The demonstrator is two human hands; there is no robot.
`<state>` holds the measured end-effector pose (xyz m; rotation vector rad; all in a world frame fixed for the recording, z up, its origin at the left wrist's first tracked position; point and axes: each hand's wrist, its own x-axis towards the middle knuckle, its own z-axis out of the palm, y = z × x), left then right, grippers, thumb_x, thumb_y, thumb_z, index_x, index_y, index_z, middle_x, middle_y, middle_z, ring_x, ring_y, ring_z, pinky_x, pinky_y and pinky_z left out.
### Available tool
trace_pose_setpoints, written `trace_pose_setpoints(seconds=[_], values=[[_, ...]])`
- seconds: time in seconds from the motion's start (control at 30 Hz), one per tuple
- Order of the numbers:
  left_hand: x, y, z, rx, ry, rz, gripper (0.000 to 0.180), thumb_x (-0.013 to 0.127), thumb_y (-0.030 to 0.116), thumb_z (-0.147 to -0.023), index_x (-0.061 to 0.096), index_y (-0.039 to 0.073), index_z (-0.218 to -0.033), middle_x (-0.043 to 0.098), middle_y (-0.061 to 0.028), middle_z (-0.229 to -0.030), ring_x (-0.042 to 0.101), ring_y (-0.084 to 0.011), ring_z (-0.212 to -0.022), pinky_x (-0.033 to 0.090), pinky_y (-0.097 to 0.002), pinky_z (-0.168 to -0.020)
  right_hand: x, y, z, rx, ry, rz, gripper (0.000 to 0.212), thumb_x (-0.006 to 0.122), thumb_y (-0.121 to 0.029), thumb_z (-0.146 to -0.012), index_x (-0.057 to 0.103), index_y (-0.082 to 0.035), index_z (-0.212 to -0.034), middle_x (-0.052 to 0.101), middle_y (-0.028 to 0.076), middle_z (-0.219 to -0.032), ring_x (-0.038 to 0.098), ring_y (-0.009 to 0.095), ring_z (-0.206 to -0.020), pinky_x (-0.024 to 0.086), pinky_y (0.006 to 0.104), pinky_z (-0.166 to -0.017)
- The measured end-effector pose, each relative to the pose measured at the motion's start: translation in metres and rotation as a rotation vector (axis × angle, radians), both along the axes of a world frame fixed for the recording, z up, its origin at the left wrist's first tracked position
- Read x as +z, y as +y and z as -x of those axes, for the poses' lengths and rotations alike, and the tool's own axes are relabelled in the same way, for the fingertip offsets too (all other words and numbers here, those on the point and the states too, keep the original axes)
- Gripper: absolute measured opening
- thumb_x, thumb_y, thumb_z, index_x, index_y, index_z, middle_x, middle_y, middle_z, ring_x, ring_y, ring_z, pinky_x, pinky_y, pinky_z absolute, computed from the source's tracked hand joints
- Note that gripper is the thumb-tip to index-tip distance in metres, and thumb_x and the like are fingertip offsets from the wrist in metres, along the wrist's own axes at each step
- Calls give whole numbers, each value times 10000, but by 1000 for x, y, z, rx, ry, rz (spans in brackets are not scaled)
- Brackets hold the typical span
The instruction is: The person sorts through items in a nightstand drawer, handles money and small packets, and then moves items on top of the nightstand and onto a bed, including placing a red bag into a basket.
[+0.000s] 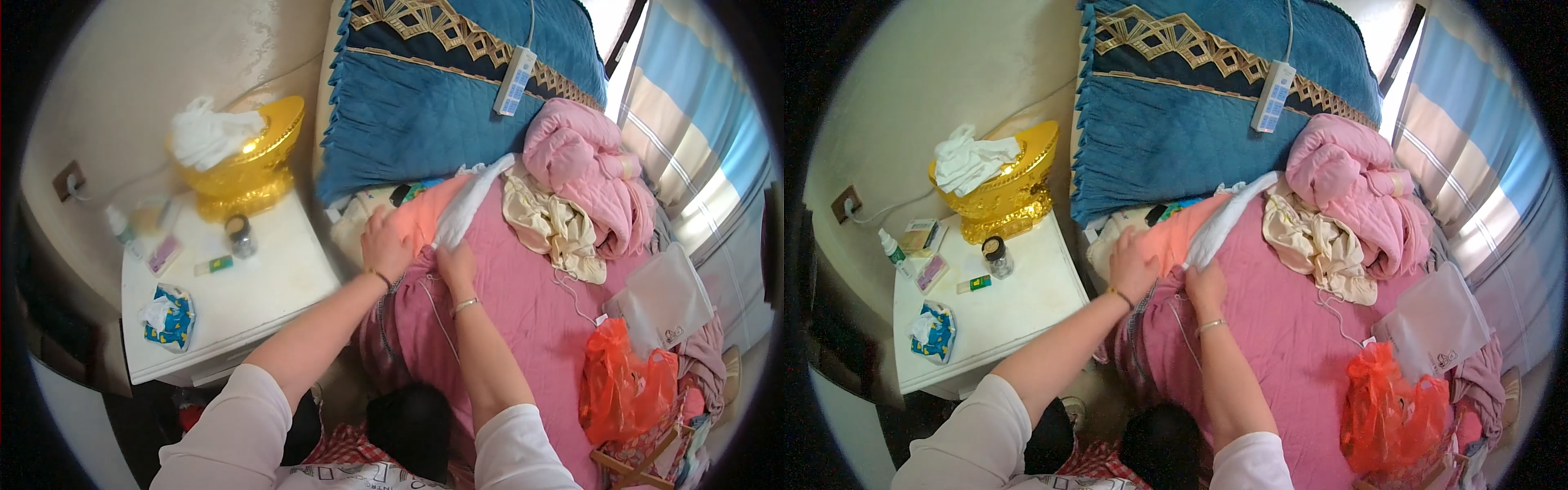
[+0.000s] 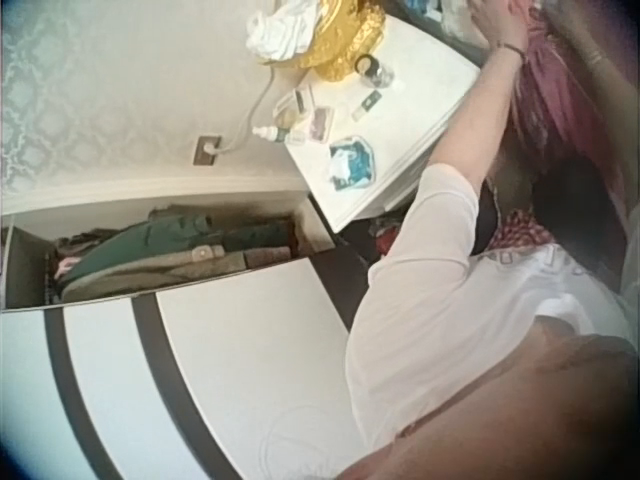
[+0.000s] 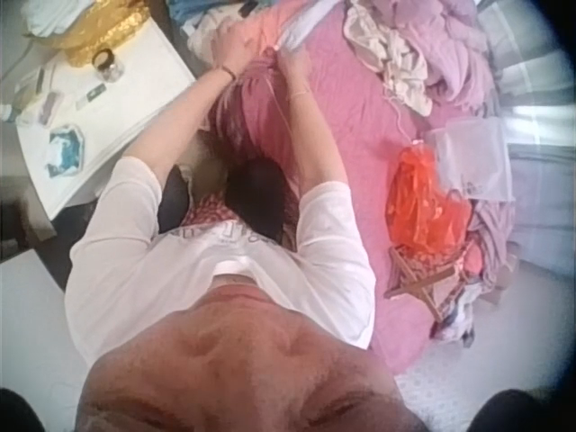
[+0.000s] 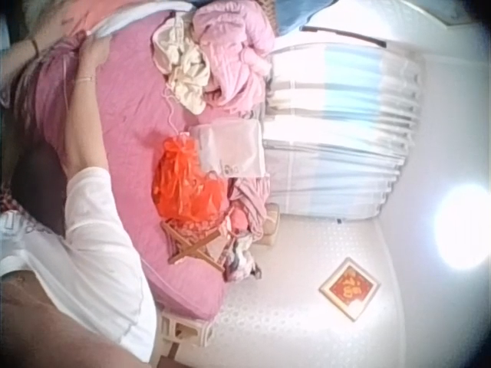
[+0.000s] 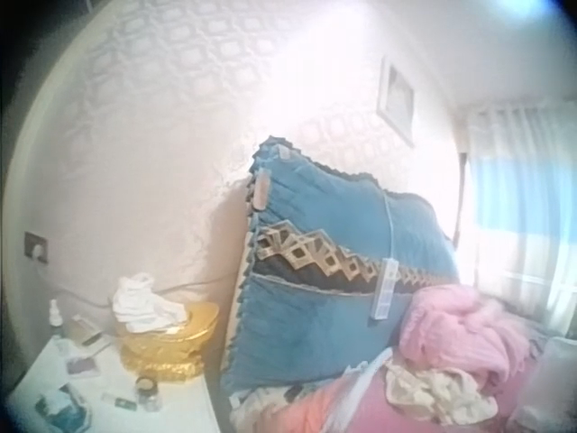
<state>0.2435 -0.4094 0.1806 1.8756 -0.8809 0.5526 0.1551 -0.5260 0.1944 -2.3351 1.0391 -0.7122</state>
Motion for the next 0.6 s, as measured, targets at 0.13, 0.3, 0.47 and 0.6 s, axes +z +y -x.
trace_pose_setpoints(seconds=[0.13,0.3,0.47,0.6], values=[[-18,-9,-17,-6,360,-83,194,528,223,-825,628,69,-888,607,-190,-927,577,-359,-872,461,-432,-741,-26,-10,18,111,-261,-34,425,564,-236,-757,524,65,-1055,631,238,-890,611,372,-861,467,429,-723],[4,-8,52,-408,82,-237,188,496,191,-817,627,131,-937,635,-134,-798,597,-342,-764,454,-431,-658,-23,-27,46,193,-612,-857,403,521,-281,-878,509,40,-1122,600,116,-960,591,194,-816,477,333,-662],[7,-6,63,-447,-72,-326,178,481,119,-775,633,158,-858,634,-79,-762,599,-280,-753,400,-410,-674,13,-22,52,266,-482,-868,547,609,-400,-834,506,67,-1099,593,103,-915,591,181,-701,467,315,-522],[6,-13,58,-482,-173,-486,154,498,93,-747,638,146,-783,640,-57,-744,607,-243,-760,366,-407,-738,38,-25,21,-8,3,-559,618,692,-496,-713,584,77,-918,615,133,-818,599,181,-667,472,304,-529]])
